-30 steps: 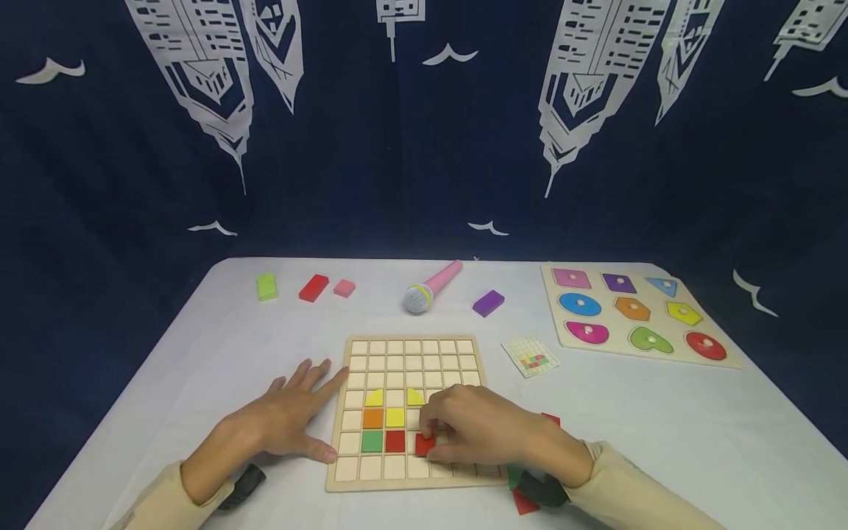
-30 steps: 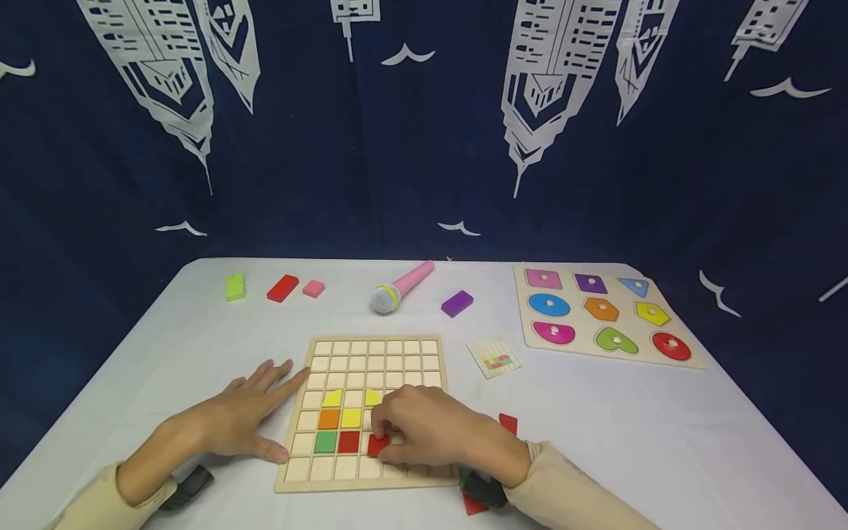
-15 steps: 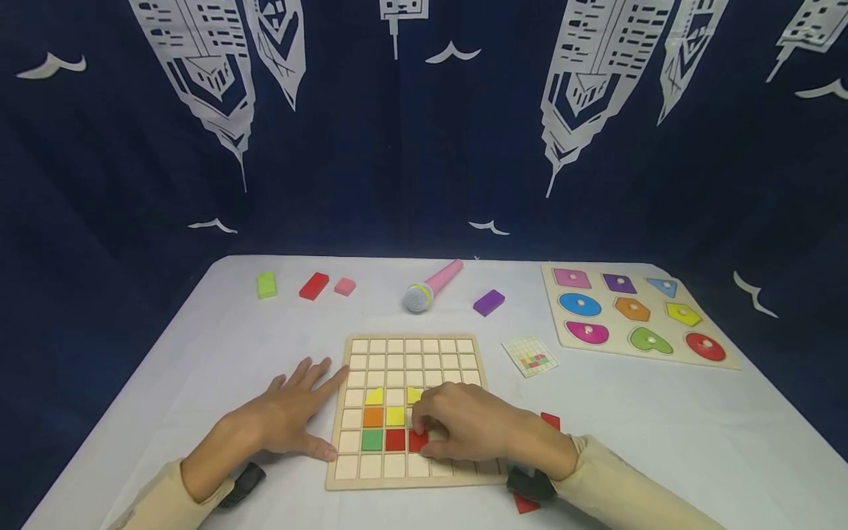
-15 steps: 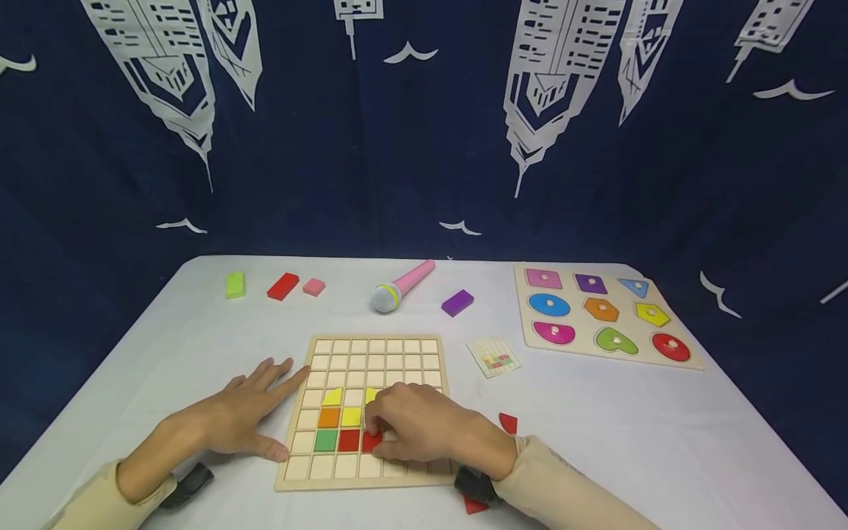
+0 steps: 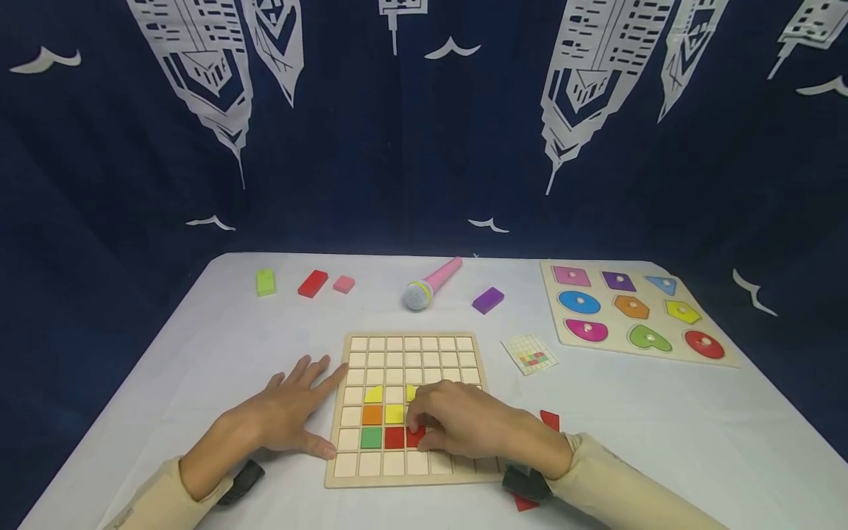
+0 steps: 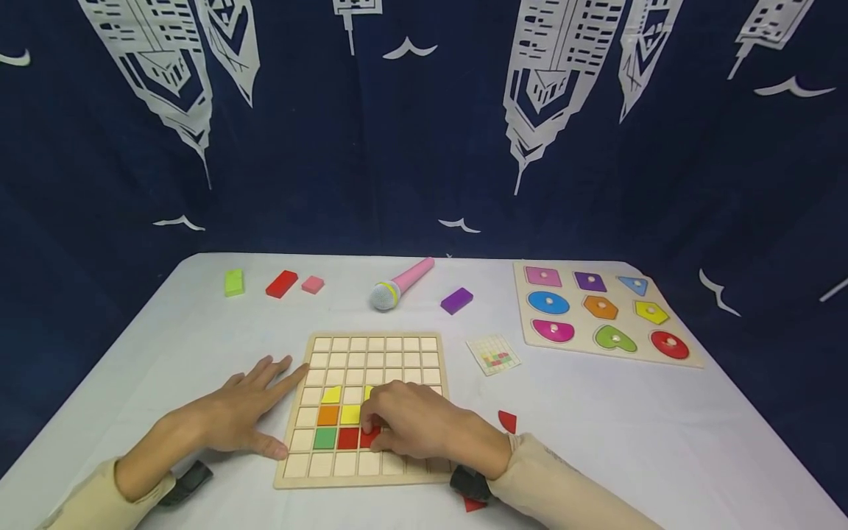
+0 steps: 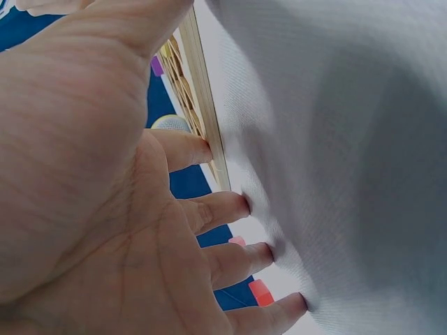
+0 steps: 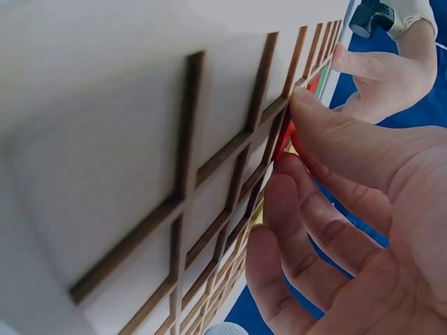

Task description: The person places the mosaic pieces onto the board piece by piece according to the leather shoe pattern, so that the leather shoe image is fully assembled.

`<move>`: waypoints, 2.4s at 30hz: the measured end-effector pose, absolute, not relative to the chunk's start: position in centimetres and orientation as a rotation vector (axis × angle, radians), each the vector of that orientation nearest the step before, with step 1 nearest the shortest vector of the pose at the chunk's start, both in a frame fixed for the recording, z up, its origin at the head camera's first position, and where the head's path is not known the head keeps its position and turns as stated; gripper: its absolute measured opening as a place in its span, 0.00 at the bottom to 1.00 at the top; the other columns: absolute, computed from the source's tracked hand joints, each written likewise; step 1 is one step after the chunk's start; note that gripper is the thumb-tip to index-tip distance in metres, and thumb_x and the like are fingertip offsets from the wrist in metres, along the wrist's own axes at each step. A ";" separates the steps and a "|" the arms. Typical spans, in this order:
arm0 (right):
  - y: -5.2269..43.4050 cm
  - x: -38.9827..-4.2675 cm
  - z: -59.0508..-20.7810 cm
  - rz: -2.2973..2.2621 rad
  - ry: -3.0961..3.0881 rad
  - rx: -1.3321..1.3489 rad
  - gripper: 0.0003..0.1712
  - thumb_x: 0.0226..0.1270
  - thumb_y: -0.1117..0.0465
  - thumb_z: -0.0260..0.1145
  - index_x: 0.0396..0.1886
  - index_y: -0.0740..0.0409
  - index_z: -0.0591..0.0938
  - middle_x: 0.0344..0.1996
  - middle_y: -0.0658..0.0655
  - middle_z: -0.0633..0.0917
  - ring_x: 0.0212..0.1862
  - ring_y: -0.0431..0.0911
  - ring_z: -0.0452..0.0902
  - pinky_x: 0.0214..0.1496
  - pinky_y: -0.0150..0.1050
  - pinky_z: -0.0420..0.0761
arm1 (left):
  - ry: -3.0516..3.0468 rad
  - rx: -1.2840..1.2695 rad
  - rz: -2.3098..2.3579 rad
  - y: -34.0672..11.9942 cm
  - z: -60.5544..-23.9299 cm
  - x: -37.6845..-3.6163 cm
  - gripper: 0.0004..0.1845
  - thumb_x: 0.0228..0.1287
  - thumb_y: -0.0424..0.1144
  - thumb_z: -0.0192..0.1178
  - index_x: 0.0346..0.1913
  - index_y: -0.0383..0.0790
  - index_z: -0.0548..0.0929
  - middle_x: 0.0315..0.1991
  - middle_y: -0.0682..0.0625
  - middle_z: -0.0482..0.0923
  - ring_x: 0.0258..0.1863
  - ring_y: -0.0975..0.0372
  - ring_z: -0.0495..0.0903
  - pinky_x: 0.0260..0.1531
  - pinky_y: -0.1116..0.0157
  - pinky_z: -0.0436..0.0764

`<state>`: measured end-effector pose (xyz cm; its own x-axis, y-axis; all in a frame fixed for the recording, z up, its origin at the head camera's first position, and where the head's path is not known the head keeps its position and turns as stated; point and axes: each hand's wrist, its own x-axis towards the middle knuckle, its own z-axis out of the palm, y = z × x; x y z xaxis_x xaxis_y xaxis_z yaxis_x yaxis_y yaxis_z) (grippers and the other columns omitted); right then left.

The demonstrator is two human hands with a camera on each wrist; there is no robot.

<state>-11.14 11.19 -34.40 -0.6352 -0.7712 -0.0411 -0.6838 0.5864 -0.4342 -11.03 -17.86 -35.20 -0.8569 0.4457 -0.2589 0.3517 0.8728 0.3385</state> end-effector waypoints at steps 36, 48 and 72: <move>24.9 -9.1 -33.2 -0.730 2.602 -0.883 0.16 0.60 0.48 0.75 0.48 0.41 0.85 0.38 0.39 0.83 0.35 0.35 0.74 0.37 0.31 0.76 | 2.725 0.574 0.414 -17.8 -35.4 -11.0 0.67 0.36 0.65 0.77 0.80 0.45 0.55 0.79 0.33 0.49 0.78 0.34 0.43 0.68 0.28 0.50; 27.5 -9.1 -35.0 -0.858 2.503 -0.822 0.16 0.57 0.52 0.77 0.45 0.42 0.86 0.30 0.41 0.80 0.36 0.36 0.75 0.36 0.30 0.75 | 2.723 0.569 0.413 -17.6 -35.8 -11.3 0.67 0.35 0.64 0.78 0.79 0.45 0.56 0.79 0.34 0.50 0.78 0.34 0.43 0.67 0.27 0.49; 28.4 -9.2 -35.8 -0.833 2.514 -0.741 0.17 0.55 0.59 0.78 0.43 0.40 0.84 0.31 0.41 0.79 0.35 0.37 0.74 0.37 0.30 0.75 | 2.729 0.600 0.408 -17.8 -35.5 -11.1 0.67 0.36 0.65 0.77 0.79 0.43 0.56 0.79 0.33 0.49 0.77 0.33 0.43 0.67 0.27 0.50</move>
